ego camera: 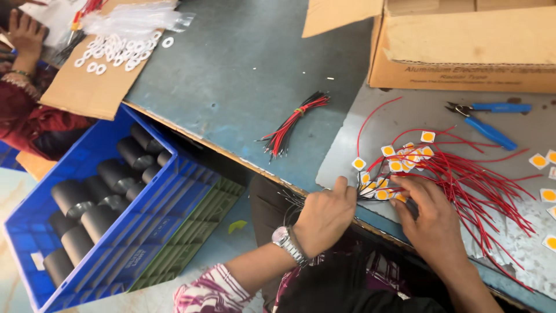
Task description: The person solders red and black wire leads onto small LED COB chips at a workbench. They hold a soldering iron in one hand and a wire in the other, tinning wire ends and attaching them to LED pads one at a time, placing finished LEDs aside and occasionally gathering completed pieces.
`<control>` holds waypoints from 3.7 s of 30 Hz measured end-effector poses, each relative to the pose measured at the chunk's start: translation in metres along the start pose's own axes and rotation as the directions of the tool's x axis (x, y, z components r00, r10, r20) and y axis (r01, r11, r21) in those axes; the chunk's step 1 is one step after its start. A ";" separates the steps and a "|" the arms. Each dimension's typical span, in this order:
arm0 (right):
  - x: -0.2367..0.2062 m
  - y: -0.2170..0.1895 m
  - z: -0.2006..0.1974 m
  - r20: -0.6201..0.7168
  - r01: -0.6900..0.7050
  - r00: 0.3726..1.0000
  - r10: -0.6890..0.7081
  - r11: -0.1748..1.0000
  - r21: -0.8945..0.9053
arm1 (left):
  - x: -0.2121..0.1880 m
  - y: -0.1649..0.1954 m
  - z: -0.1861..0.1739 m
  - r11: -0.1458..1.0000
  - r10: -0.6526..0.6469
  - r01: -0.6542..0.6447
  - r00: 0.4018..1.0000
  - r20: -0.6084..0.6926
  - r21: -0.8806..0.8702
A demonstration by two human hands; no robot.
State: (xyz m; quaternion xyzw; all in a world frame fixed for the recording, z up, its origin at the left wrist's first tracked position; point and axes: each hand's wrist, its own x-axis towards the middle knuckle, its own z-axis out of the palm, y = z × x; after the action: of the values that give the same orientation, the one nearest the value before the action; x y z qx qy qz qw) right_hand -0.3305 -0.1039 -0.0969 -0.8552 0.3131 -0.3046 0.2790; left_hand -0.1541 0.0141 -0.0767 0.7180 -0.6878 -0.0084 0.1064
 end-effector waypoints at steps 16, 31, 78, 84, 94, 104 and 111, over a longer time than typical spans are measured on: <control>0.021 0.011 0.018 0.237 0.304 0.943 -0.235 0.898 -0.319 | 0.013 -0.021 -0.032 0.980 0.091 -0.072 0.991 0.096 -0.185; 0.017 0.032 0.021 -0.017 -0.020 1.000 0.014 0.902 -0.432 | 0.049 -0.041 -0.185 0.867 0.235 -0.281 0.959 0.160 0.411; -0.064 0.043 -0.186 0.200 -0.206 0.974 -0.110 -0.043 0.978 | 0.203 0.156 -0.218 -0.076 0.993 -0.591 0.032 0.118 0.803; -0.081 0.042 -0.192 0.308 -0.297 0.948 -0.083 0.129 0.946 | 0.198 0.164 -0.213 -0.140 0.982 -0.600 0.018 0.188 0.788; -0.156 0.042 -0.185 0.330 -0.353 0.934 0.140 0.198 0.914 | 0.189 0.187 -0.190 -0.250 0.965 -0.597 -0.220 0.144 0.763; -0.275 0.049 -0.234 -0.152 0.163 0.858 0.491 0.020 0.986 | 0.159 0.219 -0.159 -0.010 0.948 -0.710 -0.230 -0.219 0.704; -0.332 0.096 -0.340 -0.910 0.498 0.240 0.339 0.761 0.415 | 0.181 0.116 -0.101 0.597 0.796 -0.683 0.438 -0.418 0.422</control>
State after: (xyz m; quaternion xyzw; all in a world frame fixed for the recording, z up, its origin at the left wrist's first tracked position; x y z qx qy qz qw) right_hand -0.8073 -0.0295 -0.0516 -0.3422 0.2417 -0.8636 0.2803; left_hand -0.2425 -0.1543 0.0653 0.3159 -0.8636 0.3187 0.2297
